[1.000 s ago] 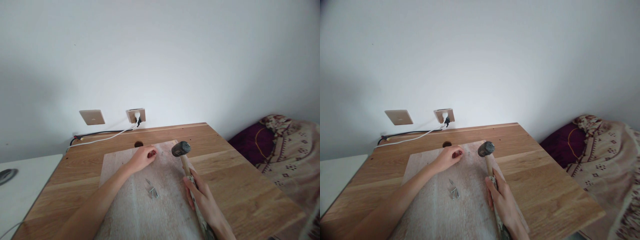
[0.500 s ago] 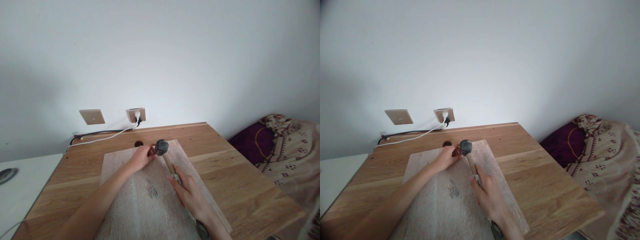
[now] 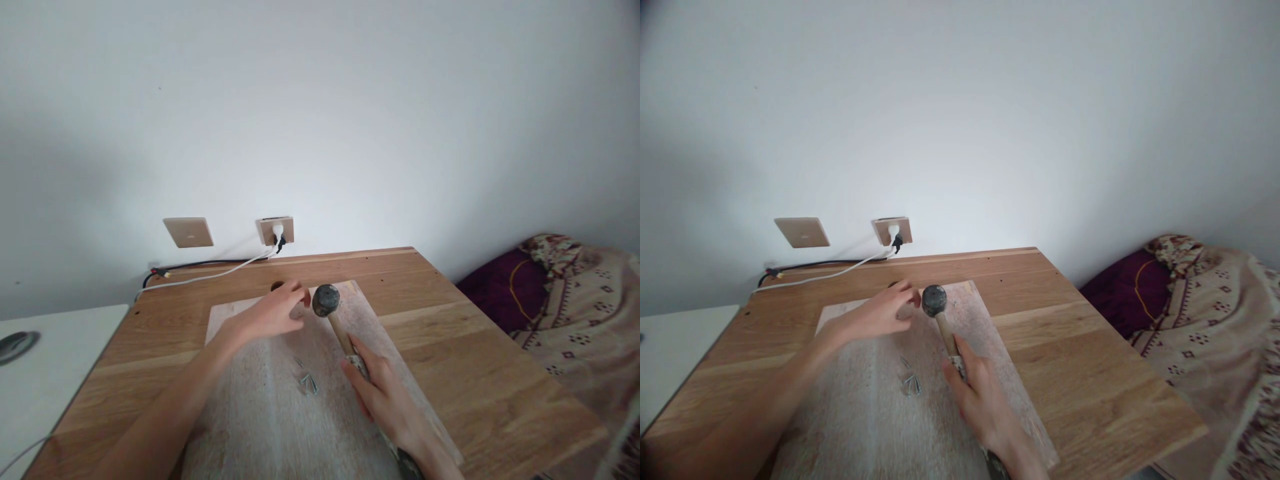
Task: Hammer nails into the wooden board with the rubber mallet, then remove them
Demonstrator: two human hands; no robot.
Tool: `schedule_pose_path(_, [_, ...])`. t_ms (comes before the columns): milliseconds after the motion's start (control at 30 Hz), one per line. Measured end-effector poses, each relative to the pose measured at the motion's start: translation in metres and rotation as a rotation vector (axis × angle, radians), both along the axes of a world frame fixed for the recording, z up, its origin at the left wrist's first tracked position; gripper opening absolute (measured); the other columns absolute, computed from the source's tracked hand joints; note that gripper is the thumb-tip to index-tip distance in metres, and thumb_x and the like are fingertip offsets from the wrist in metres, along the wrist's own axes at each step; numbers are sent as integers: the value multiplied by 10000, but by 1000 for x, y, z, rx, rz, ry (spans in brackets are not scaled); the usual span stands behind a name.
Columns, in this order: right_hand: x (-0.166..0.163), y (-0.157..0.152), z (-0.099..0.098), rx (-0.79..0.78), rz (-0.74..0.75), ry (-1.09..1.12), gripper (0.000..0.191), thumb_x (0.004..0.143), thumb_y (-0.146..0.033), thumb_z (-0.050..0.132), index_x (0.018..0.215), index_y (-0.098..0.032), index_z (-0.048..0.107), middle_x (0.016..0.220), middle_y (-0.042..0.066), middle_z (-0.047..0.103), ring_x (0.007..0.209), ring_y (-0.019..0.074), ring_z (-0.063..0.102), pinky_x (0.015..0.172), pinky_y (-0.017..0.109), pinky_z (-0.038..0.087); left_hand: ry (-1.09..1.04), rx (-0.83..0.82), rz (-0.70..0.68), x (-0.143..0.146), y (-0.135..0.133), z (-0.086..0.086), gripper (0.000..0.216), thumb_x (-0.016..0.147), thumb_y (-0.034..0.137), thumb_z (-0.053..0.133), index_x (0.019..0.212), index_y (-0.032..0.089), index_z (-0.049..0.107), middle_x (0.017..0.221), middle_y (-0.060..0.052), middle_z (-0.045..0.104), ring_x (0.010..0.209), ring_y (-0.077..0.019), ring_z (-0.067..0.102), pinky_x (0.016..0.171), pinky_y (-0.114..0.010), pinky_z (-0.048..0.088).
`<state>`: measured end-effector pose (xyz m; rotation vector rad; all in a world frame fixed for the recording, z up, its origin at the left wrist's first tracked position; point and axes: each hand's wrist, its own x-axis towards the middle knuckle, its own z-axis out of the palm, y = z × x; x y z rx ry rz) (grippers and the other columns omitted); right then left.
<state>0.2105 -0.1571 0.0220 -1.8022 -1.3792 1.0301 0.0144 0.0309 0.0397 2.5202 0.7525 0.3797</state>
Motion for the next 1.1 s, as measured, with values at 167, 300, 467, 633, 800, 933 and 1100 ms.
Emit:
schedule_pose_path(167, [2, -7, 11, -7, -67, -2, 661, 974, -565, 491, 1434, -98, 578, 512, -64, 478, 463, 188, 515, 484, 297, 449, 257, 121, -227, -6, -49, 16, 147, 775, 185, 716, 915, 199, 672, 942, -48, 679, 879, -257, 685, 779, -338, 507])
schedule_pose_path(300, [3, -9, 17, -27, -48, 37, 636, 984, -559, 510, 1420, -100, 559, 477, -85, 465, 428, 156, 464, 465, 264, 409, 320, 228, -283, -4, -73, -1, 180, 824, 43, 633, 937, 168, 698, 882, -66, 710, 831, -252, 708, 752, -334, 515])
schedule_pose_path(467, [4, -11, 12, -26, -68, 53, 613, 1000, -565, 499, 1410, -111, 546, 475, -89, 471, 416, 145, 443, 455, 253, 392, 92, 94, -171, -7, -42, -8, 225, 832, 16, 599, 924, 189, 708, 944, -40, 698, 857, -210, 685, 757, -299, 499])
schedule_pose_path(633, [2, -14, 8, -61, -75, 71, 659, 997, -568, 493, 1475, -115, 507, 493, -90, 464, 441, 150, 462, 480, 256, 415, -254, -97, 57, -9, -6, -22, 165, 928, 90, 599, 950, 197, 722, 931, -19, 713, 801, -157, 655, 758, -264, 494])
schedule_pose_path(800, [-2, -15, 4, -51, -101, 82, 669, 984, -580, 507, 1479, -131, 535, 499, -81, 457, 453, 163, 486, 480, 264, 421, -320, -66, 102, -12, 4, -46, 152, 936, 101, 633, 940, 202, 747, 964, -38, 759, 883, -182, 686, 809, -279, 506])
schedule_pose_path(933, [-5, -14, 4, -38, -94, 93, 674, 963, -567, 525, 1470, -125, 561, 494, -72, 458, 446, 185, 506, 462, 285, 436, -343, -38, 134, -11, 4, -58, 162, 934, 95, 641, 952, 210, 754, 977, -43, 779, 908, -198, 700, 818, -295, 514])
schedule_pose_path(1100, [-8, -12, 5, -57, -108, 95, 719, 944, -572, 510, 1481, -96, 543, 493, -85, 437, 433, 188, 498, 463, 301, 452, -358, -15, 165, -10, 4, -61, 156, 916, 92, 661, 929, 213, 758, 955, -40, 774, 895, -205, 697, 820, -310, 518])
